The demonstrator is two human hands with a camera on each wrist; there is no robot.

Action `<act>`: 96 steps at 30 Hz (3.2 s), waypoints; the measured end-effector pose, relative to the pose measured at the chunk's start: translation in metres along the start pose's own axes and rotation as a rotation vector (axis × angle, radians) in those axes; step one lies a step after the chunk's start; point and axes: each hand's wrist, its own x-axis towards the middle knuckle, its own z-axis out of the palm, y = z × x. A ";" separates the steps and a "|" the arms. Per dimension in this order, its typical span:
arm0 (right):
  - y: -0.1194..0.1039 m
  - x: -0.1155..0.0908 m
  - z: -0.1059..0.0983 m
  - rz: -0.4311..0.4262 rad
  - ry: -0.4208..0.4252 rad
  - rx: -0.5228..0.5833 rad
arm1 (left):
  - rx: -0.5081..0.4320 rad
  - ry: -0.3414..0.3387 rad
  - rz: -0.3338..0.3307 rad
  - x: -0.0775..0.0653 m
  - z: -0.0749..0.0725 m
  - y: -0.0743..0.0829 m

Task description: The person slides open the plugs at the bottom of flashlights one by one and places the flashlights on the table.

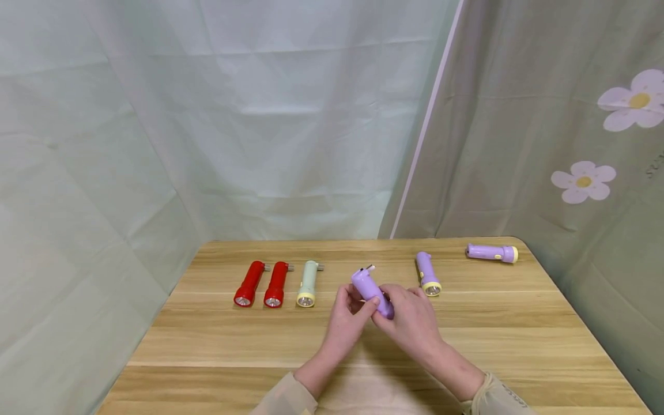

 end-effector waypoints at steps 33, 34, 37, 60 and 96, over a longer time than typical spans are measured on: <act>0.003 -0.003 -0.007 0.014 -0.093 0.059 | 0.029 0.072 -0.084 0.011 -0.008 0.002; 0.004 -0.003 -0.008 0.017 -0.099 0.052 | 0.037 0.072 -0.085 0.012 -0.010 0.002; 0.009 -0.005 -0.008 0.009 -0.112 0.036 | 0.065 0.069 -0.080 0.014 -0.015 0.003; 0.052 -0.017 -0.034 -0.092 -0.235 -0.110 | 0.365 -0.001 -0.076 0.035 -0.048 0.010; 0.067 -0.030 -0.035 -0.180 -0.231 -0.163 | 1.019 -0.131 -0.211 0.090 -0.048 0.008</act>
